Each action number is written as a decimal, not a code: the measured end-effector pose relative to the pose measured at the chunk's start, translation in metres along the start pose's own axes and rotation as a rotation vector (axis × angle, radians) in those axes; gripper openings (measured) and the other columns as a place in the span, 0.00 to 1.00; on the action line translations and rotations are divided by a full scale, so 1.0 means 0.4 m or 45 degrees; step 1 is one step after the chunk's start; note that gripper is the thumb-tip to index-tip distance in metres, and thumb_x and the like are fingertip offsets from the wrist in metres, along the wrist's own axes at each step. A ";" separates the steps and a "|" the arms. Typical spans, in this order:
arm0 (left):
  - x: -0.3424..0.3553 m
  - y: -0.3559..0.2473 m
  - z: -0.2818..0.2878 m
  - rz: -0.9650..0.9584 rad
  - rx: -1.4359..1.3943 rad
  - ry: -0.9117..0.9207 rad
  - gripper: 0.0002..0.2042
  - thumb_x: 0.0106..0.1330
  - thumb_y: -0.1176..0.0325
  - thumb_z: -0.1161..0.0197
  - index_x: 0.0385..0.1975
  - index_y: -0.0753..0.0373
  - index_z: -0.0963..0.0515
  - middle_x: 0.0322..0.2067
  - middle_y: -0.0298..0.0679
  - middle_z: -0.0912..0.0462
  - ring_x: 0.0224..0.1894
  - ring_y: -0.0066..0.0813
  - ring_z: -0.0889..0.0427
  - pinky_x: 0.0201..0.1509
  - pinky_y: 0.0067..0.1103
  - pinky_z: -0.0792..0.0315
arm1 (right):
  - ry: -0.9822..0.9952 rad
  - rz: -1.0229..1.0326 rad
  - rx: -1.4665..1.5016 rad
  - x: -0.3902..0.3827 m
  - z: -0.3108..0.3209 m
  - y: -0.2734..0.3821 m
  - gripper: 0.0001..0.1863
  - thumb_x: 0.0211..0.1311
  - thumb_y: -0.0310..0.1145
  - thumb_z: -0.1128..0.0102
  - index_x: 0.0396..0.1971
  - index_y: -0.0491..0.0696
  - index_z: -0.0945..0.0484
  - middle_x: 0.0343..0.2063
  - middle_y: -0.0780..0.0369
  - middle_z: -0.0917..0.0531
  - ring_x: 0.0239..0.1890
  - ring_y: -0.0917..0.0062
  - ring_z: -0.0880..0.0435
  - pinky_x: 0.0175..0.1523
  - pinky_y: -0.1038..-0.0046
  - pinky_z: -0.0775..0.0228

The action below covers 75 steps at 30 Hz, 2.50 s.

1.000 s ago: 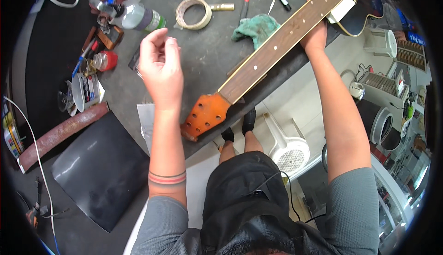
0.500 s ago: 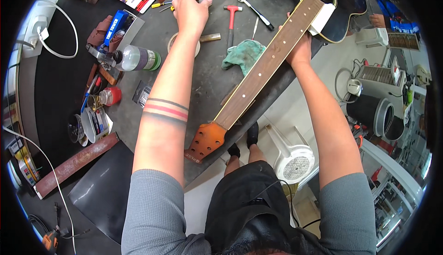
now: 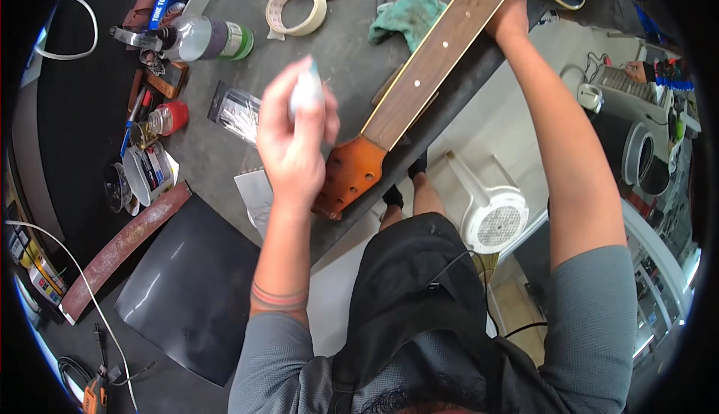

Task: The person applies masking tape to the guitar neck, then sands the fretboard with a sanding block. They apply glue to the fret slots using a small bottle and insert fret wire into the slots. The person continues sanding and applying glue to different sections of the neck.

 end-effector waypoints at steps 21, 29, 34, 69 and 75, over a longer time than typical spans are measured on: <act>-0.251 0.003 0.021 -0.432 0.407 -0.049 0.24 0.60 0.78 0.13 0.48 0.68 0.24 0.40 0.49 0.12 0.40 0.31 0.13 0.45 0.23 0.19 | -0.171 0.119 -0.173 0.006 0.053 0.054 0.25 0.77 0.43 0.43 0.64 0.45 0.14 0.65 0.50 0.13 0.70 0.54 0.17 0.74 0.51 0.29; -0.240 0.001 0.011 -0.424 0.522 -0.032 0.24 0.60 0.79 0.13 0.48 0.68 0.24 0.38 0.47 0.12 0.38 0.29 0.13 0.41 0.22 0.20 | -0.194 0.129 -0.134 -0.003 0.043 0.063 0.25 0.77 0.43 0.43 0.64 0.45 0.14 0.65 0.50 0.13 0.70 0.54 0.17 0.74 0.51 0.29; -0.234 -0.001 0.006 -0.424 0.556 -0.026 0.24 0.60 0.80 0.14 0.47 0.68 0.25 0.36 0.47 0.12 0.37 0.28 0.13 0.39 0.22 0.21 | -0.199 0.137 -0.122 -0.011 0.044 0.070 0.25 0.77 0.43 0.43 0.64 0.45 0.14 0.65 0.50 0.13 0.70 0.54 0.17 0.74 0.51 0.28; -0.243 -0.001 0.008 -0.383 0.582 -0.018 0.23 0.60 0.81 0.15 0.47 0.68 0.25 0.37 0.48 0.12 0.38 0.29 0.12 0.40 0.22 0.20 | -0.203 0.140 -0.090 -0.025 0.036 0.084 0.25 0.78 0.42 0.43 0.64 0.45 0.15 0.65 0.49 0.13 0.68 0.54 0.16 0.72 0.52 0.27; -0.258 0.001 0.017 -0.357 0.562 -0.023 0.23 0.61 0.81 0.15 0.48 0.68 0.26 0.37 0.48 0.12 0.38 0.28 0.14 0.42 0.21 0.21 | -0.206 0.141 -0.089 -0.027 0.037 0.086 0.24 0.78 0.42 0.43 0.64 0.45 0.15 0.65 0.49 0.13 0.68 0.54 0.16 0.72 0.52 0.26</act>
Point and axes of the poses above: each hand's wrist, its own x-axis towards the middle knuckle, its own z-axis out of the back of the hand, y = z × x, the point moved 10 cm from there along x, towards the middle knuckle
